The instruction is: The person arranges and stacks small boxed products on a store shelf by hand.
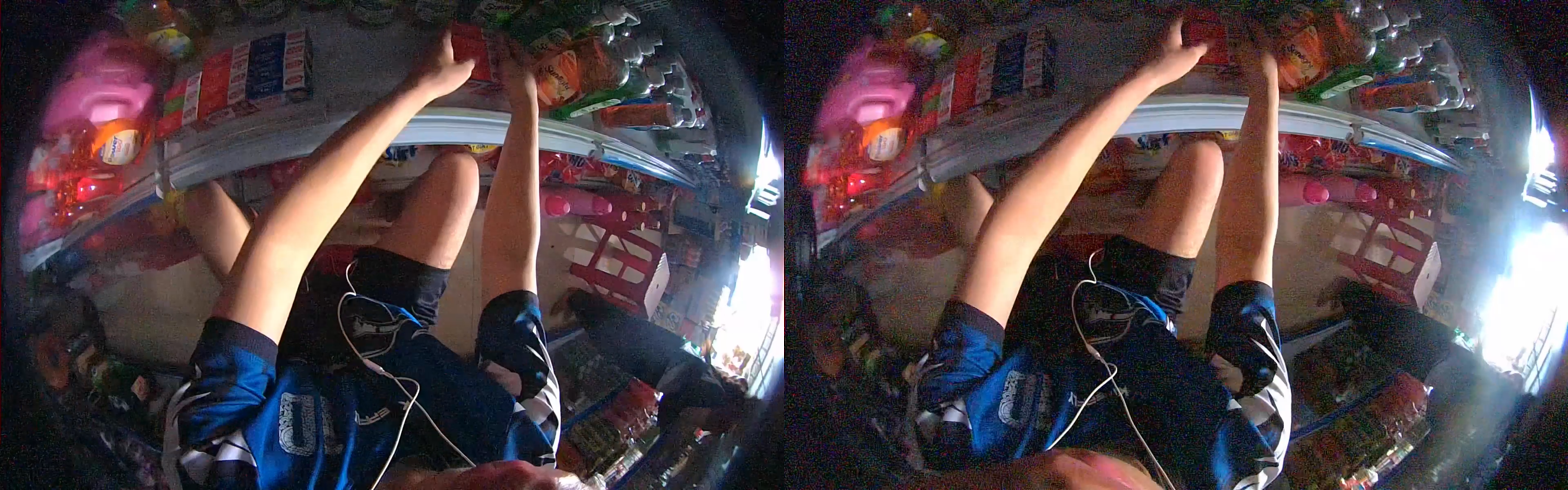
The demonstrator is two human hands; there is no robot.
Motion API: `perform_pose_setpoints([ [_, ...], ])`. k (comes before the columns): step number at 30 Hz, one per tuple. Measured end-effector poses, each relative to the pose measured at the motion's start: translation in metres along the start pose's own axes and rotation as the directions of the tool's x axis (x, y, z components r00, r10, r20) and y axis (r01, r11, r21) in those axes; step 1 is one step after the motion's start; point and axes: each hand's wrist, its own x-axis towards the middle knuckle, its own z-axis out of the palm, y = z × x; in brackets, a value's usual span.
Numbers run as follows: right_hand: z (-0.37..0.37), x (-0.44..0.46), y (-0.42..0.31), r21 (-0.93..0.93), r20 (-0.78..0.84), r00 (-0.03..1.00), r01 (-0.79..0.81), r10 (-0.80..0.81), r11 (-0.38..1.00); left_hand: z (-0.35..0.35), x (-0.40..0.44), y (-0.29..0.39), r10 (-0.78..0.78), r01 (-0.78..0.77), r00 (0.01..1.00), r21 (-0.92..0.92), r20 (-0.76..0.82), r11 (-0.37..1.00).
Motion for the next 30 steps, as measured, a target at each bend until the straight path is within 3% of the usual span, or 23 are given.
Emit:
perform_pose_setpoints([
  [1, -0.001, -0.001, -0.004, -0.021, 0.012, 1.0, -0.004, 0.004, 1.0, -0.001, 0.006, -0.004, -0.013, 0.015, 1.0, 0.137, -0.012, 0.99],
  [3, -0.002, 0.001, -0.006, -0.17, -0.022, 1.0, -0.011, 0.007, 0.985, -0.018, 0.009, 0.016, -0.062, 0.037, 0.988, 0.171, 0.141, 0.984],
  [4, -0.006, 0.003, 0.002, -0.224, -0.03, 1.0, -0.016, 0.009, 0.974, -0.003, 0.013, 0.0, -0.064, 0.053, 0.996, 0.177, 0.056, 0.983],
  [6, -0.008, 0.013, 0.017, -0.116, -0.145, 0.982, 0.102, -0.118, 0.988, 0.011, 0.006, -0.026, -0.027, 0.02, 0.998, 0.114, 0.056, 0.993],
  [7, -0.002, -0.001, -0.011, -0.125, -0.139, 0.983, 0.101, -0.118, 0.987, 0.013, 0.007, -0.038, -0.028, 0.015, 0.996, 0.147, 0.084, 0.989],
  [8, 0.013, -0.024, -0.064, -0.155, -0.121, 0.99, -0.093, 0.074, 0.984, 0.015, 0.008, -0.051, -0.028, 0.008, 0.993, 0.179, 0.112, 0.984],
  [9, 0.017, -0.031, -0.079, -0.171, -0.116, 0.978, -0.189, 0.171, 0.967, 0.012, 0.007, -0.046, -0.031, 0.011, 0.993, 0.177, 0.11, 0.984],
  [10, 0.021, -0.039, -0.093, -0.189, -0.109, 0.958, -0.283, 0.267, 0.94, 0.005, 0.007, -0.032, -0.19, 0.171, 0.975, 0.16, 0.116, 0.972],
  [11, 0.02, -0.039, -0.092, -0.205, -0.096, 0.971, -0.235, 0.22, 0.95, -0.002, 0.007, -0.018, -0.344, 0.326, 0.931, 0.144, 0.124, 0.934],
  [12, 0.018, -0.037, -0.09, -0.22, -0.081, 0.981, -0.188, 0.174, 0.957, -0.012, 0.001, -0.005, -0.349, 0.331, 0.929, 0.145, 0.121, 0.932],
  [14, 0.01, -0.034, -0.075, -0.234, -0.047, 0.995, -0.1, 0.092, 0.967, -0.046, -0.025, 0.022, 0.079, -0.093, 0.987, 0.101, 0.137, 0.991],
  [16, -0.008, -0.015, -0.035, -0.366, -0.006, 0.998, 0.06, -0.067, 0.929, -0.119, -0.068, 0.069, 0.019, 0.066, 0.927, -0.213, 0.375, 0.975],
  [18, -0.028, 0.008, 0.007, -0.53, 0.061, 0.983, 0.177, -0.171, 0.829, -0.202, -0.103, 0.093, -0.014, -0.004, 0.843, 0.032, 0.538, 0.999],
  [19, -0.031, 0.018, 0.017, -0.579, 0.091, 0.976, 0.212, -0.197, 0.787, -0.237, -0.123, 0.097, -0.087, 0.024, 0.869, 0.134, 0.488, 0.991],
  [20, -0.034, 0.024, 0.029, -0.614, 0.116, 0.971, 0.235, -0.208, 0.754, -0.271, -0.142, 0.093, -0.032, -0.082, 0.914, 0.261, 0.405, 0.962],
  [22, -0.031, 0.032, 0.041, -0.652, 0.155, 0.964, 0.265, -0.217, 0.71, -0.34, -0.178, 0.09, 0.062, -0.204, 0.964, 0.574, 0.257, 0.793],
  [25, -0.033, 0.039, 0.042, -0.661, 0.17, 0.959, 0.283, -0.229, 0.695, -0.401, -0.233, 0.092, -0.009, -0.082, 0.995, 0.872, 0.098, 0.482],
  [27, -0.035, 0.041, 0.032, -0.658, 0.169, 0.957, 0.286, -0.234, 0.697, -0.42, -0.277, 0.078, -0.047, -0.032, 0.997, 0.859, 0.065, 0.512],
  [28, -0.034, 0.044, 0.033, -0.655, 0.167, 0.957, 0.288, -0.238, 0.699, -0.437, -0.302, 0.056, -0.169, 0.021, 0.982, 0.847, 0.082, 0.532],
  [29, -0.034, 0.047, 0.034, -0.652, 0.164, 0.956, 0.29, -0.242, 0.701, -0.428, -0.307, 0.063, -0.13, -0.022, 0.988, 0.907, 0.084, 0.42],
  [30, -0.037, 0.056, 0.047, -0.654, 0.213, 0.905, 0.412, -0.369, 0.634, -0.416, -0.313, 0.07, -0.092, -0.06, 0.992, 0.952, 0.091, 0.3],
])
